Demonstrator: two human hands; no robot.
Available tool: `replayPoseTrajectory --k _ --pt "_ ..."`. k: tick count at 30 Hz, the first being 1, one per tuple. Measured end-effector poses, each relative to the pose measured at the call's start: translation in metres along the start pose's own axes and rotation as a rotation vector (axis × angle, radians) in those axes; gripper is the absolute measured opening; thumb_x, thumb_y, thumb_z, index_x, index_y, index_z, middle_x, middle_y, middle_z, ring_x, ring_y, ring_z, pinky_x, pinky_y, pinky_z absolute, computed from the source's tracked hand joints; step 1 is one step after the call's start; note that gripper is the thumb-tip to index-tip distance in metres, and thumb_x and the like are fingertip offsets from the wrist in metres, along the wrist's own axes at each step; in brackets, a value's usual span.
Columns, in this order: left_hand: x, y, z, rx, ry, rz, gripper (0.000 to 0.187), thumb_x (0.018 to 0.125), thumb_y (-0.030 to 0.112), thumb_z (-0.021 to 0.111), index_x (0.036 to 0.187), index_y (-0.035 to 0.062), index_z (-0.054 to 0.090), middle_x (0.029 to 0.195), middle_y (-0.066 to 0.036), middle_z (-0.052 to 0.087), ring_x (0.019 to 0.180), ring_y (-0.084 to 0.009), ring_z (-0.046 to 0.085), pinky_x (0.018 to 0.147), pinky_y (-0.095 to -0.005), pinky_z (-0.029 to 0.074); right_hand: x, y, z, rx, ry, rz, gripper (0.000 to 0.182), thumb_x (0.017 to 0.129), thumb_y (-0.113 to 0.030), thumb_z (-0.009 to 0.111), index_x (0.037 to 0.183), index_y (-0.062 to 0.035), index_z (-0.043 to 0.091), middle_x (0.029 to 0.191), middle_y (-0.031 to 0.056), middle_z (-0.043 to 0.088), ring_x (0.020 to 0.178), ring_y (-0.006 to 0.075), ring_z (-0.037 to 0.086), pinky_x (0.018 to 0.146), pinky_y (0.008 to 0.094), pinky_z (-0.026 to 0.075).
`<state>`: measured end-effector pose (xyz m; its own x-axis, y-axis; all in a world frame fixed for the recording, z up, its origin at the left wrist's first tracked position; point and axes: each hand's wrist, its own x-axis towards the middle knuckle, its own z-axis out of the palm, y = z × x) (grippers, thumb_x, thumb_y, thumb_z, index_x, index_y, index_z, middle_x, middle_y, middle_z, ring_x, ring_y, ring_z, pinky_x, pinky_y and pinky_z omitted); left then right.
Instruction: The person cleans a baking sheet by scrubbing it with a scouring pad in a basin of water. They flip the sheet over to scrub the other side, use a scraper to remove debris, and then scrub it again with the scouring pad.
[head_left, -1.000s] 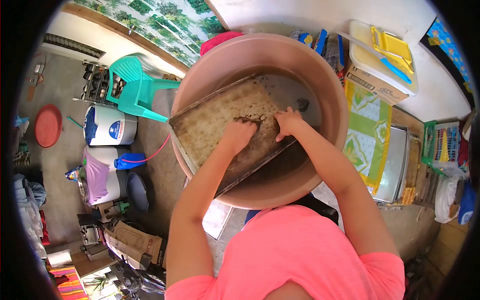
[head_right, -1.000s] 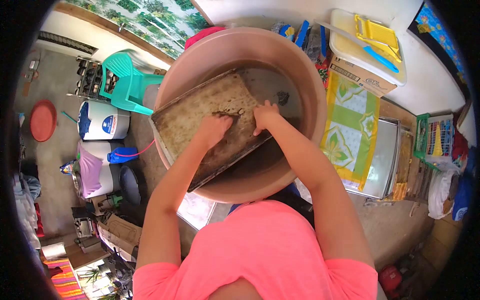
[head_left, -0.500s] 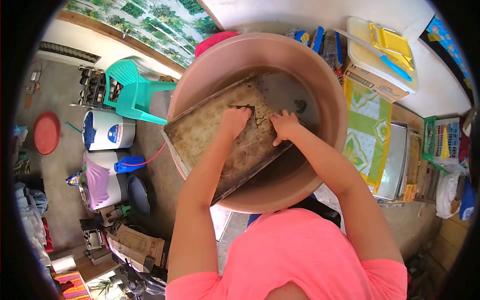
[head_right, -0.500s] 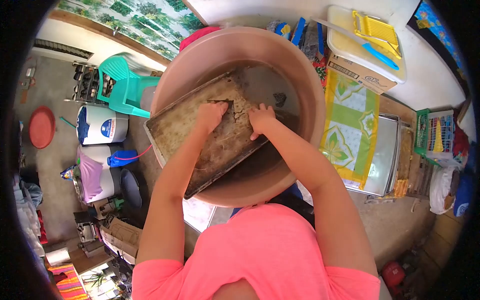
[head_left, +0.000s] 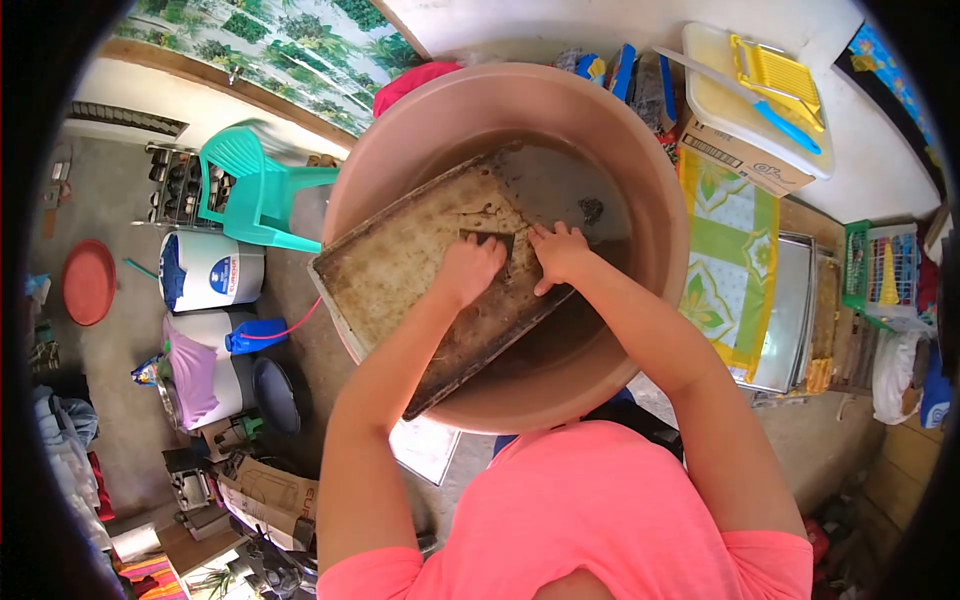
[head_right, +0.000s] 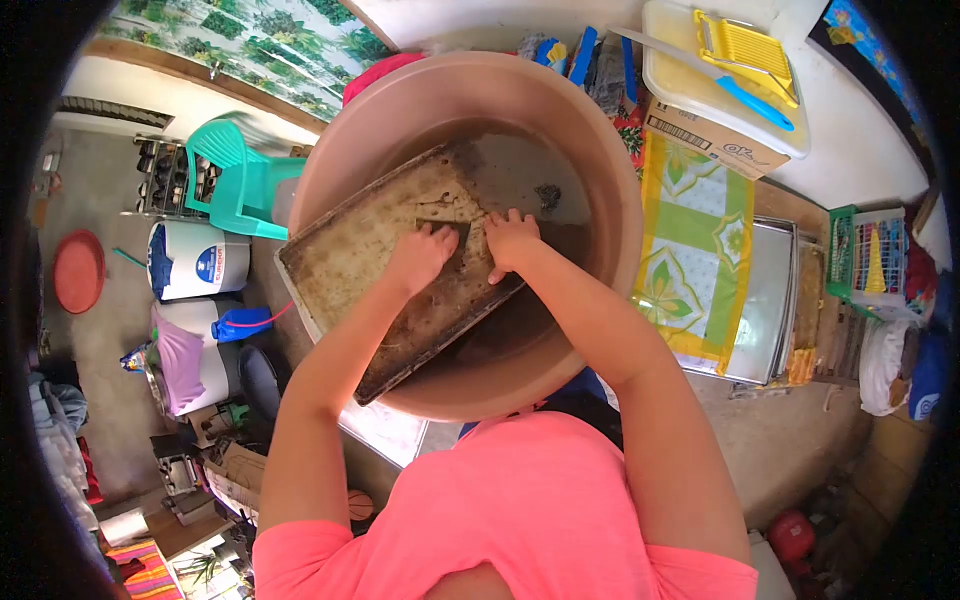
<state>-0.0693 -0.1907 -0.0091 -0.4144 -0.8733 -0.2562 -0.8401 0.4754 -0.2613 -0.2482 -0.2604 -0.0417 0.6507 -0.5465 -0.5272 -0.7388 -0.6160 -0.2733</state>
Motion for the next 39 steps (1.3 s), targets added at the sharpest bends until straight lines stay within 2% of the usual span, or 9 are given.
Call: replayPoseTrajectory --k 5,8,14,17,23,26,30,36,39 --pt "0.026 -0.013 -0.004 -0.136 -0.060 -0.081 0.010 0.081 0.013 0.052 0.086 0.0068 0.059 0.084 -0.007 0.064 0.082 -0.0254 0.065 0.062 -0.0373 0.052 -0.006 0.000 -0.001 0.011 -0.025 -0.003 0.114 0.060 -0.053 0.082 0.146 -0.0058 0.025 0.151 0.0061 0.028 0.135 0.0302 0.029 0.103 0.0456 0.032" --pt "-0.021 0.013 -0.038 -0.081 -0.250 0.026 0.022 0.082 0.011 0.050 0.101 0.0051 0.059 0.102 -0.008 0.064 0.091 -0.0277 0.064 0.069 -0.0377 0.053 -0.003 0.003 -0.005 0.002 -0.035 -0.003 0.115 0.060 -0.053 0.082 0.146 -0.0055 0.024 0.152 0.0064 0.027 0.135 0.0304 0.029 0.103 0.0460 0.032" --pt "-0.063 -0.029 -0.001 0.128 0.010 -0.029 0.038 0.081 0.008 0.051 0.118 0.0046 0.056 0.119 -0.008 0.062 0.095 -0.0290 0.063 0.075 -0.0382 0.052 0.001 0.001 -0.002 0.002 -0.051 -0.004 0.117 0.059 -0.054 0.082 0.147 -0.0056 0.022 0.153 0.0062 0.024 0.136 0.0307 0.027 0.104 0.0469 0.032" --pt "-0.041 -0.061 0.003 -0.047 -0.094 -0.202 0.038 0.081 0.009 0.051 0.118 0.0042 0.055 0.120 -0.009 0.061 0.096 -0.0286 0.063 0.074 -0.0381 0.052 0.000 0.001 -0.002 0.012 -0.055 -0.008 0.118 0.059 -0.054 0.082 0.147 -0.0061 0.020 0.154 0.0064 0.023 0.136 0.0311 0.027 0.105 0.0477 0.031" --pt "-0.109 0.005 -0.054 -0.018 -0.182 -0.012 0.036 0.079 0.011 0.053 0.114 0.0035 0.057 0.113 -0.010 0.064 0.093 -0.0274 0.063 0.072 -0.0370 0.051 0.004 0.004 0.000 0.014 -0.049 -0.004 0.118 0.057 -0.052 0.082 0.148 -0.0078 0.020 0.154 0.0055 0.022 0.134 0.0314 0.031 0.105 0.0487 0.033" --pt "-0.127 -0.002 -0.043 -0.075 0.006 0.011 0.033 0.078 0.012 0.054 0.110 0.0043 0.057 0.110 -0.009 0.065 0.091 -0.0259 0.063 0.072 -0.0359 0.051 0.003 0.002 0.002 0.030 -0.042 -0.001 0.117 0.059 -0.052 0.082 0.148 -0.0077 0.020 0.154 0.0054 0.022 0.134 0.0313 0.030 0.105 0.0485 0.032" --pt "-0.102 -0.033 -0.032 -0.072 -0.039 -0.171 0.025 0.075 0.014 0.057 0.099 0.0068 0.058 0.104 -0.005 0.066 0.086 -0.0228 0.062 0.070 -0.0331 0.050 0.004 -0.004 0.004 0.028 0.013 -0.005 0.117 0.060 -0.050 0.083 0.148 -0.0070 0.019 0.154 0.0059 0.022 0.134 0.0309 0.031 0.105 0.0486 0.032" --pt "-0.144 0.000 -0.037 0.036 0.039 -0.157 0.037 0.072 0.012 0.062 0.109 0.0079 0.058 0.108 -0.005 0.065 0.093 -0.0235 0.062 0.078 -0.0364 0.049 0.006 -0.005 0.002 -0.058 0.016 -0.036 0.118 0.059 -0.047 0.084 0.148 -0.0080 0.018 0.154 0.0058 0.022 0.134 0.0309 0.031 0.106 0.0473 0.032" --pt "-0.155 0.020 -0.049 -0.162 0.014 -0.257 0.045 0.071 0.011 0.064 0.116 0.0103 0.057 0.112 -0.006 0.064 0.098 -0.0238 0.062 0.084 -0.0392 0.047 0.007 -0.008 -0.003 -0.105 0.012 -0.025 0.110 0.062 -0.044 0.083 0.147 -0.0089 0.023 0.153 0.0061 0.025 0.134 0.0316 0.030 0.105 0.0482 0.033"
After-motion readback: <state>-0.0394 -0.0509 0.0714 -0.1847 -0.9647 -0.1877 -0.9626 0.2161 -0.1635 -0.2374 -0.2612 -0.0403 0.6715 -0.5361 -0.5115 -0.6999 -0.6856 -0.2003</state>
